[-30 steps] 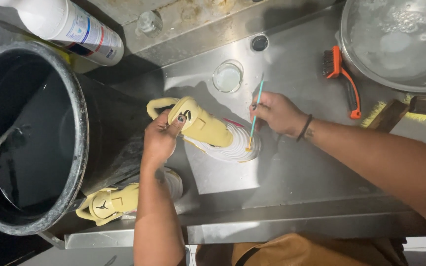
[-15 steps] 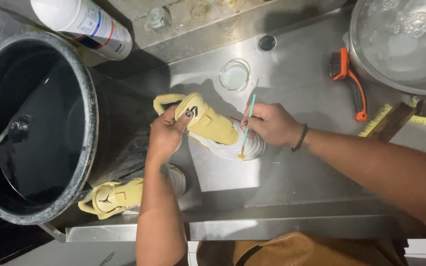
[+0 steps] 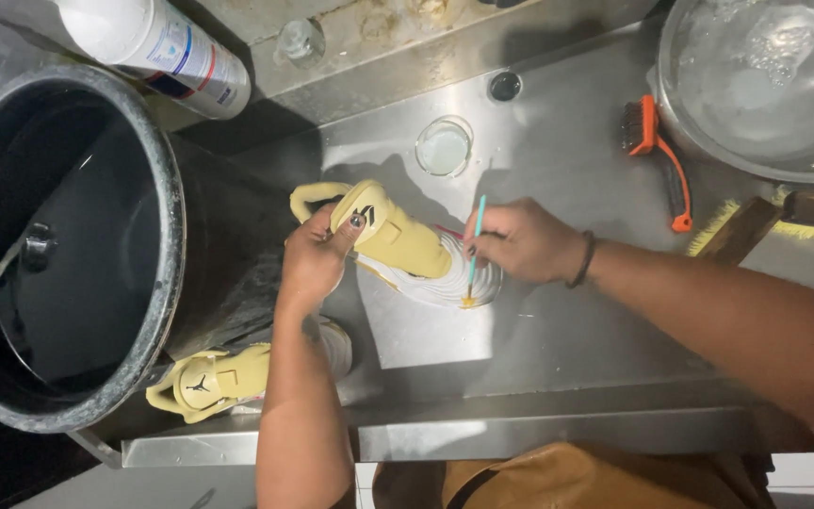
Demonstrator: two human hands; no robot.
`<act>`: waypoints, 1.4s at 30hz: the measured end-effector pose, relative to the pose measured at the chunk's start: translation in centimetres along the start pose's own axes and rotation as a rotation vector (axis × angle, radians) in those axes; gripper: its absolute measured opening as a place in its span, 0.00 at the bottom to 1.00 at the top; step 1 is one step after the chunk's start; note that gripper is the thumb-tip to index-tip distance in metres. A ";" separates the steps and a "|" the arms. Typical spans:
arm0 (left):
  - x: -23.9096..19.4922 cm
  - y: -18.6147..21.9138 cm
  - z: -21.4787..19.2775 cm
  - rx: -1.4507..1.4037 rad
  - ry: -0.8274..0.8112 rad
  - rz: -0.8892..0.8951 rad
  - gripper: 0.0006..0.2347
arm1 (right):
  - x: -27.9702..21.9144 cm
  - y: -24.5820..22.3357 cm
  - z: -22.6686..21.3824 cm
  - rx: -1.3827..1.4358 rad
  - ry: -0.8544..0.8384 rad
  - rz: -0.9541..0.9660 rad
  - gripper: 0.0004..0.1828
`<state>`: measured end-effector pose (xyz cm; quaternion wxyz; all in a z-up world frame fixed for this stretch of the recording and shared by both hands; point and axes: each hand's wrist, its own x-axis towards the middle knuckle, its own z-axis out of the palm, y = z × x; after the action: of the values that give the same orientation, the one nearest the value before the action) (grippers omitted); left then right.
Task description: Painting a floral pattern on a sneaker using a small brush and white paint at a sink station.
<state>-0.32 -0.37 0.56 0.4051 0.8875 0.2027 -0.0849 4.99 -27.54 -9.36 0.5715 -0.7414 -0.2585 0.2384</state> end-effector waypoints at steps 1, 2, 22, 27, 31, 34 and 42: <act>0.0 0.3 0.0 0.002 0.000 0.004 0.13 | 0.3 0.3 -0.5 0.000 0.004 -0.002 0.06; -0.1 0.6 0.0 -0.001 0.002 -0.008 0.13 | 0.6 0.5 -0.9 -0.022 0.003 0.034 0.07; 0.2 -0.2 0.0 -0.027 -0.010 0.016 0.11 | -0.5 -0.4 1.2 0.079 -0.031 -0.274 0.09; 0.6 -0.9 0.1 -0.041 -0.001 0.023 0.12 | 0.0 0.6 0.5 -0.057 -0.025 -0.343 0.07; 0.2 -0.4 -0.1 -0.034 -0.008 0.021 0.12 | -0.1 -0.5 1.8 0.019 -0.033 -0.376 0.08; 0.2 -0.2 -0.1 -0.015 0.000 -0.016 0.12 | -0.1 -1.4 1.9 0.049 -0.048 -0.438 0.09; 0.0 -0.2 0.0 -0.012 0.013 0.005 0.12 | -0.2 -1.1 2.3 0.016 -0.059 -0.376 0.07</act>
<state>-0.46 -0.22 0.46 0.4093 0.8860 0.2039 -0.0767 3.26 -25.78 -8.85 0.6039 -0.6682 -0.4074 0.1510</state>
